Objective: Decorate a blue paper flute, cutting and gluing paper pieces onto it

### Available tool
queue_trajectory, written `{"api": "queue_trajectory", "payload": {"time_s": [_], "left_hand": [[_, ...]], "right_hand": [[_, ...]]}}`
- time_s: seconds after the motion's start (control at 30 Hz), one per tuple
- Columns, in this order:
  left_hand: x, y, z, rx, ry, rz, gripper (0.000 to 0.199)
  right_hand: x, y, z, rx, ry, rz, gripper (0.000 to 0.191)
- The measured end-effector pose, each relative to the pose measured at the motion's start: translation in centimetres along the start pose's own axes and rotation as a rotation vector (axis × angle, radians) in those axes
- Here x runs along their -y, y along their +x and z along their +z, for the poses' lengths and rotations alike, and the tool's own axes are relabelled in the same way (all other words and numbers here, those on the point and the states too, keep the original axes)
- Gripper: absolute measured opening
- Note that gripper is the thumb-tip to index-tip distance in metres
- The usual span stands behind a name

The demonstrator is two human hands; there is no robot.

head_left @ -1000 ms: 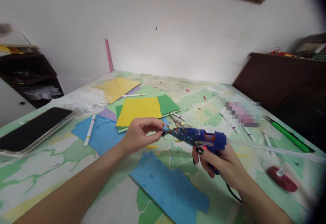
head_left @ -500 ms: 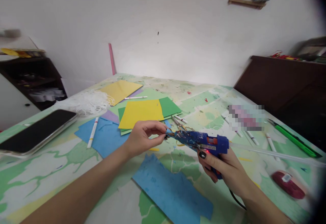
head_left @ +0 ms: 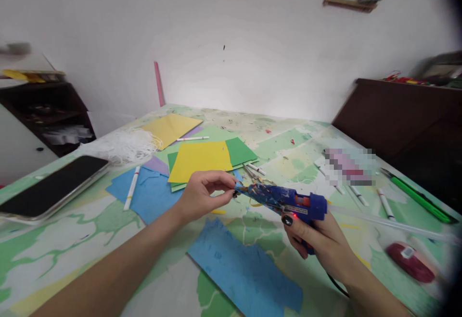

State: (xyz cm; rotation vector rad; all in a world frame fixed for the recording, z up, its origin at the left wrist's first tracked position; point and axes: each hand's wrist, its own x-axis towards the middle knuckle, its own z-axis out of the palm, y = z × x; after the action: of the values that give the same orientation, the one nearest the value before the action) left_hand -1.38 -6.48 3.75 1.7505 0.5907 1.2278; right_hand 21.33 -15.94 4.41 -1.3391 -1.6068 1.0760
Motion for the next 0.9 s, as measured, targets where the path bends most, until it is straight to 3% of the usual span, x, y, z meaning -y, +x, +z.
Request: {"api": "queue_trajectory", "payload": {"time_s": [0.9], "left_hand": [[0.30,-0.08,-0.15,0.005,-0.027,-0.009,0.008]], "right_hand": [[0.34,-0.02,0.03,0.020,-0.009,0.013,0.039]]}}
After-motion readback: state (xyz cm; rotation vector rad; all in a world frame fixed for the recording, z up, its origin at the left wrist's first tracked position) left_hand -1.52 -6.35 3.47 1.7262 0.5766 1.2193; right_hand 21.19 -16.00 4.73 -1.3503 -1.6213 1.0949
